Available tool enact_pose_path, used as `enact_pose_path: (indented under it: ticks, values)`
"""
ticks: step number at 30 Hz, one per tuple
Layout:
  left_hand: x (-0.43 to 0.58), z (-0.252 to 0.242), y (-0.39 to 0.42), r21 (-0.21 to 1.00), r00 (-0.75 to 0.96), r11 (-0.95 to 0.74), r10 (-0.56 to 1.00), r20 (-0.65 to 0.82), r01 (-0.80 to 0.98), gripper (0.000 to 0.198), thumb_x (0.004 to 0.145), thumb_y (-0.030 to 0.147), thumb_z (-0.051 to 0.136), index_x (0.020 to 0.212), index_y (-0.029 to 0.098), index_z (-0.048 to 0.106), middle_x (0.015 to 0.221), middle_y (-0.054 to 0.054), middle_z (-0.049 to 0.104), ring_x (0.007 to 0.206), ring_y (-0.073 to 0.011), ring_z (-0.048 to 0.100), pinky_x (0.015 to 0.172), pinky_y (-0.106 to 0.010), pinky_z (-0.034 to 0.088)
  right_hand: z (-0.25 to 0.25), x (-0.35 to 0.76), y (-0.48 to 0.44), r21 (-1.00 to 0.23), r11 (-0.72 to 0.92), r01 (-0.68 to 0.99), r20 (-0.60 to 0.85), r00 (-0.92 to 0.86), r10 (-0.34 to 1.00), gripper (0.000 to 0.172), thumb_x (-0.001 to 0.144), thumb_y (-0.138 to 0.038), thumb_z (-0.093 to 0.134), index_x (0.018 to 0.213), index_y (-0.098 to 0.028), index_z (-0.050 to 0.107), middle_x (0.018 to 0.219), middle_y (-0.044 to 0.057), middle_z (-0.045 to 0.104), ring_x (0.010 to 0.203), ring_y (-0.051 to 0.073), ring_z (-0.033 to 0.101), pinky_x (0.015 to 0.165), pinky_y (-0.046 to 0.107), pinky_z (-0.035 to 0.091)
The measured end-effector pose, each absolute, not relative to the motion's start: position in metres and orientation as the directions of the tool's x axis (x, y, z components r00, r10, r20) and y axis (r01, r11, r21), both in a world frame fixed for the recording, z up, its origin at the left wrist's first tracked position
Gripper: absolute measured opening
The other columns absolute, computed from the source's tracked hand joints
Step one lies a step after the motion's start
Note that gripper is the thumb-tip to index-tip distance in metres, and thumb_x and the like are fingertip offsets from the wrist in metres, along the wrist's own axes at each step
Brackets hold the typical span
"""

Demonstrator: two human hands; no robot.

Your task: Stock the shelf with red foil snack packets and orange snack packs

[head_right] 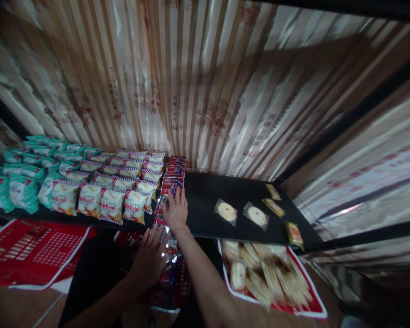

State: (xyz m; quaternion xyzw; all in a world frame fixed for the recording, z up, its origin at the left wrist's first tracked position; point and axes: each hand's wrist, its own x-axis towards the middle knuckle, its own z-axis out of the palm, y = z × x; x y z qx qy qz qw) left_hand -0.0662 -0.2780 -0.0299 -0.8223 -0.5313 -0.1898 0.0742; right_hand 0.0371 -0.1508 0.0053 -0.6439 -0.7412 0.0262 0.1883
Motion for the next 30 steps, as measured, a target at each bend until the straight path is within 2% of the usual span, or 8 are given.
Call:
enact_pose_path:
  ticks: [8, 13, 24, 30]
  values:
    - [-0.067, -0.033, -0.279, 0.057, 0.377, -0.45, 0.805, 0.458, 0.891, 0.046, 0.085, 0.028, 0.051, 0.129, 0.016, 0.046, 0.137, -0.015, 0.048, 0.131, -0.0307, 0.039, 0.105, -0.049, 0.037, 0.009, 0.026, -0.138, -0.268, 0.061, 0.961, 0.18, -0.013, 0.983, 0.054, 0.09, -0.044, 0.041, 0.137, -0.018, 0.045, 0.148, 0.016, 0.033, 0.14, 0.034, 0.015, 0.106, 0.046, 0.022]
    - [-0.067, -0.03, -0.278, 0.061, 0.377, -0.446, 0.814, 0.441, 0.893, 0.046, 0.084, 0.025, 0.052, 0.128, 0.016, 0.046, 0.138, -0.015, 0.047, 0.131, -0.0311, 0.039, 0.105, -0.049, 0.037, 0.008, 0.022, -0.13, -0.262, 0.039, 0.964, 0.169, 0.006, 0.986, 0.057, 0.09, -0.044, 0.038, 0.137, -0.011, 0.044, 0.147, 0.019, 0.033, 0.14, 0.032, 0.017, 0.106, 0.044, 0.02]
    - [-0.066, -0.034, -0.279, 0.082, 0.374, -0.447, 0.823, 0.427, 0.891, 0.047, 0.083, 0.024, 0.051, 0.13, 0.018, 0.046, 0.138, -0.014, 0.047, 0.131, -0.0297, 0.039, 0.105, -0.051, 0.035, 0.006, 0.028, -0.121, -0.251, 0.104, 0.962, 0.176, -0.06, 0.983, 0.049, 0.09, -0.045, 0.039, 0.135, -0.027, 0.047, 0.147, 0.011, 0.037, 0.139, 0.03, 0.023, 0.107, 0.043, 0.02]
    - [-0.065, -0.033, -0.278, 0.104, 0.368, -0.444, 0.834, 0.411, 0.89, 0.048, 0.083, 0.026, 0.053, 0.129, 0.018, 0.047, 0.138, -0.014, 0.047, 0.13, -0.0313, 0.041, 0.104, -0.052, 0.038, 0.002, 0.027, -0.122, -0.248, 0.078, 0.966, 0.143, -0.043, 0.989, 0.05, 0.09, -0.047, 0.038, 0.136, -0.028, 0.046, 0.147, 0.011, 0.037, 0.137, 0.031, 0.026, 0.106, 0.044, 0.021]
